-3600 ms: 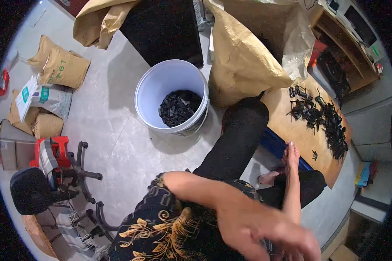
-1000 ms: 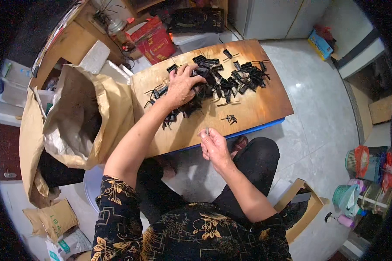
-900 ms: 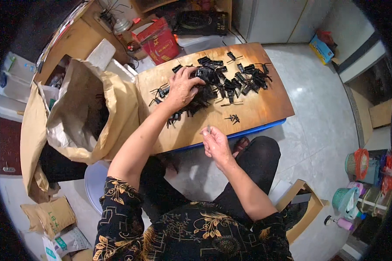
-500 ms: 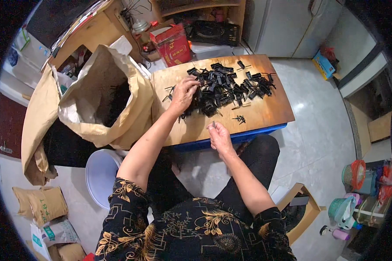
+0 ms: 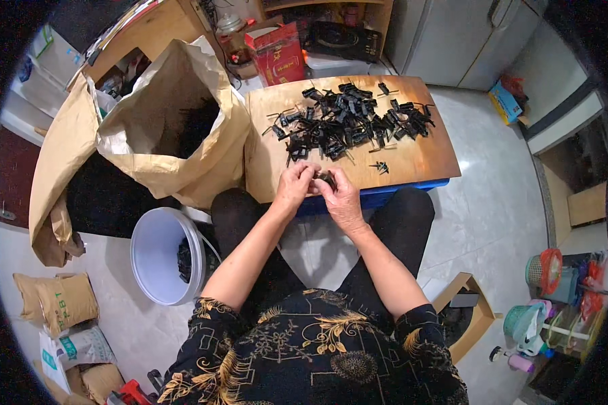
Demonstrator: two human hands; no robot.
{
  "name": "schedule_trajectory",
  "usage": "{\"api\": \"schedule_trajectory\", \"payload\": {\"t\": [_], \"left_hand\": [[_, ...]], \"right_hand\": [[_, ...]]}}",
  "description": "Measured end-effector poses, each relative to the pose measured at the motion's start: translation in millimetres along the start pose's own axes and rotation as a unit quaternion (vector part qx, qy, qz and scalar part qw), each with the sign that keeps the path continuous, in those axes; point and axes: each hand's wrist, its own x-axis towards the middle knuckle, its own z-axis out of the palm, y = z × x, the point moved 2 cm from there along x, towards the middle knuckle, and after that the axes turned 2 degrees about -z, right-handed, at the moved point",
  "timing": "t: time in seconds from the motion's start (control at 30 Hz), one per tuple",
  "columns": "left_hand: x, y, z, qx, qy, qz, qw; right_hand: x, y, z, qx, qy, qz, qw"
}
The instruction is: Assembling small black plastic components at a workstation.
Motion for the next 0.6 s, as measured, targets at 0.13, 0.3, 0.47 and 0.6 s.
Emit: {"api": "schedule_trajectory", "payload": {"t": [0.13,0.3,0.47,0.6], "left_hand": [[-18.6,-1.9,-2.4,0.065,-0.075,0.055,0.993],[-35.4,15.6,-12.7,0.117,-0.148,0.034,0.982],[-45.5,18.6,-13.0,-0.032,-0.252,-0.097,0.962],[-53.5,5.9,-8.2,-0.148,-0.307,-0.140,0.929]], "right_hand": [[1.9,15.9,-2.1,0.154,-0.040,0.117,0.980],[0.9,17.3,-20.0,0.252,-0.220,0.315,0.888],[-3.0,9.6,-32.5,0.326,-0.305,0.333,0.830],[-5.8,4.9,-34.4,0.319,-0.367,0.326,0.811]]}}
